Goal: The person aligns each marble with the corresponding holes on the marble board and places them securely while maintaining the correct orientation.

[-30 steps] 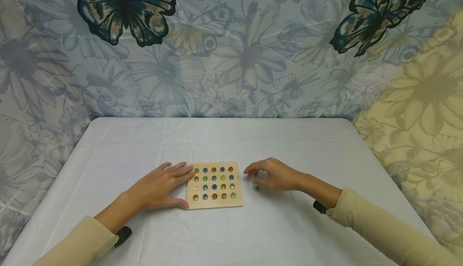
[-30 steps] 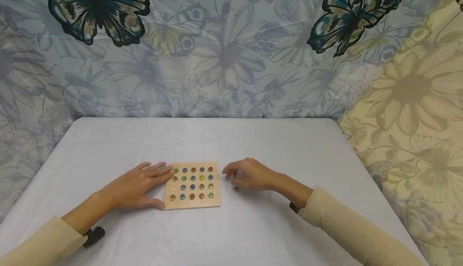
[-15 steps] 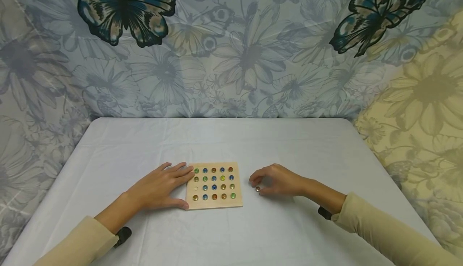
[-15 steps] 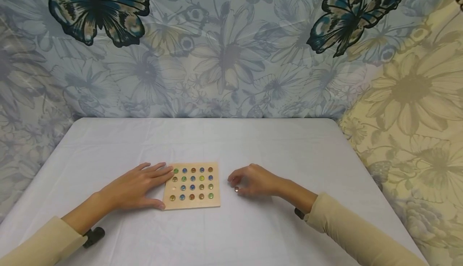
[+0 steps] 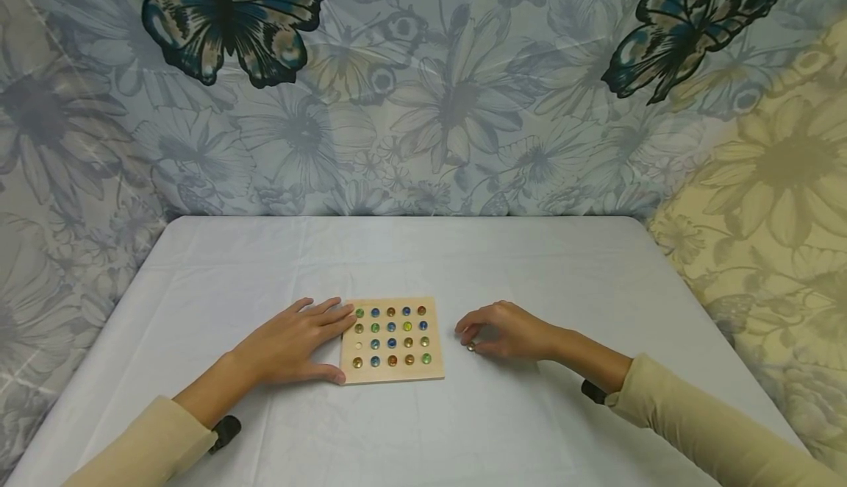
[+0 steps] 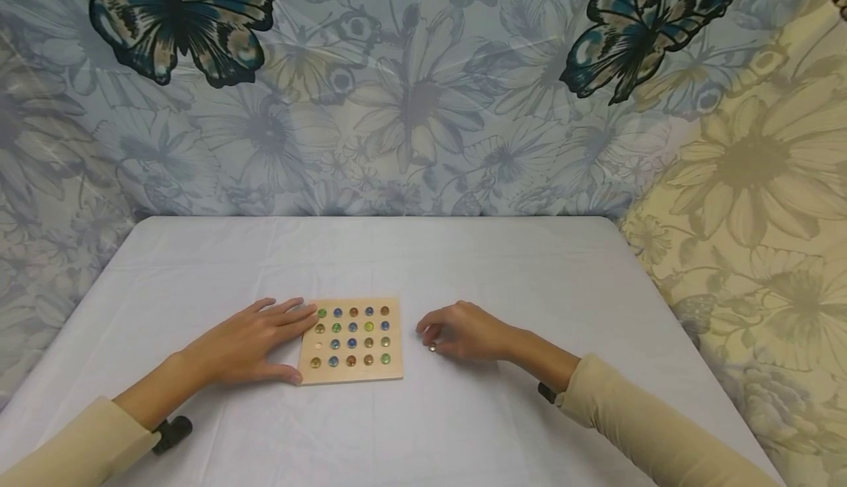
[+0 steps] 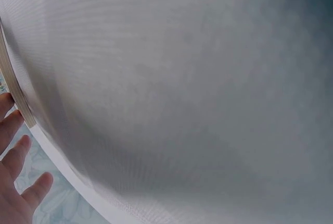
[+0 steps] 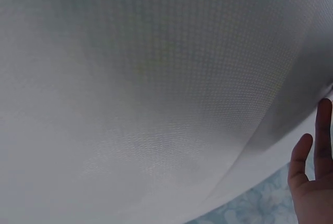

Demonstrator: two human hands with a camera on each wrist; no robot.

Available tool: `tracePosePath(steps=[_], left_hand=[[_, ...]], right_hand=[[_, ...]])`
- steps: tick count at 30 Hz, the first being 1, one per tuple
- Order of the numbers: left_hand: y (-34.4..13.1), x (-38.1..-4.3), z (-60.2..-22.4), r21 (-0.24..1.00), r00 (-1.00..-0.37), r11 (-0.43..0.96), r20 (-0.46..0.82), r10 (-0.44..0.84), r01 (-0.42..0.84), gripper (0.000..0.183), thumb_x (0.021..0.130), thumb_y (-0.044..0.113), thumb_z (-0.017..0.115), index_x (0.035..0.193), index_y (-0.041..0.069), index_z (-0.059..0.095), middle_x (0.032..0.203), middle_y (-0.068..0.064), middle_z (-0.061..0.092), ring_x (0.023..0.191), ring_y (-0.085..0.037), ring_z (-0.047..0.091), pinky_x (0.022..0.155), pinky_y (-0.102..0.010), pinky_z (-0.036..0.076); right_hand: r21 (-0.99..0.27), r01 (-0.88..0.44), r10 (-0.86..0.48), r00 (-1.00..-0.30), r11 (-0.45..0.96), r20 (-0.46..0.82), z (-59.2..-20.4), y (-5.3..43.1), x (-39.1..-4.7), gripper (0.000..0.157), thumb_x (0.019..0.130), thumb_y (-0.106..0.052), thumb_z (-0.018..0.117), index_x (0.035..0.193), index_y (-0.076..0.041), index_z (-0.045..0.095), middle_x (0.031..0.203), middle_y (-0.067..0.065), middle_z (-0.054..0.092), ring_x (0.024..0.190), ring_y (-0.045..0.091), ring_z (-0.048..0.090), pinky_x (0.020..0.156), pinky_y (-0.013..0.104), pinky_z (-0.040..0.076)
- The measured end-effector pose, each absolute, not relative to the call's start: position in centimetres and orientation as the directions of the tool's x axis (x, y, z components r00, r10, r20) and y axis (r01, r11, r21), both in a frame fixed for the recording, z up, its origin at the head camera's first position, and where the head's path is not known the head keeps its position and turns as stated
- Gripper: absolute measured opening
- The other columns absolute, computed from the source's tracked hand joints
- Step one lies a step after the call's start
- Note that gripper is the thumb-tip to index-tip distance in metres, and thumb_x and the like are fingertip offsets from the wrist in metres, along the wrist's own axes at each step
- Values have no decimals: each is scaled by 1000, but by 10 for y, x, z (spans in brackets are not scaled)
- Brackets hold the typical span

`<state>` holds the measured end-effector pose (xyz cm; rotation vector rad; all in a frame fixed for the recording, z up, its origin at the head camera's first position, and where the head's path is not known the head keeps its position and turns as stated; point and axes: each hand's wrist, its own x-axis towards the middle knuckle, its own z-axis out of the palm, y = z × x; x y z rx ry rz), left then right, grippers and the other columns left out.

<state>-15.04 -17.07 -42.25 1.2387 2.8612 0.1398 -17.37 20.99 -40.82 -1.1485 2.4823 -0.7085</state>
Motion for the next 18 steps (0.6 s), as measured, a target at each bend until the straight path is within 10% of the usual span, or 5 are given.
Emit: tracePosePath(steps=[18], left_hand=[[-170,-151,-423,79,-686,683,11,727,726,91,76,77,42,144,18,36,148,3,32,135,-21,28,105,-50,26]], right_hand=[[-558,-617,-769,-636,554,-60,-402,198,-177,30,83,-7,68,112,-10,64,96,-10,68,90,0,61,84,26,49]])
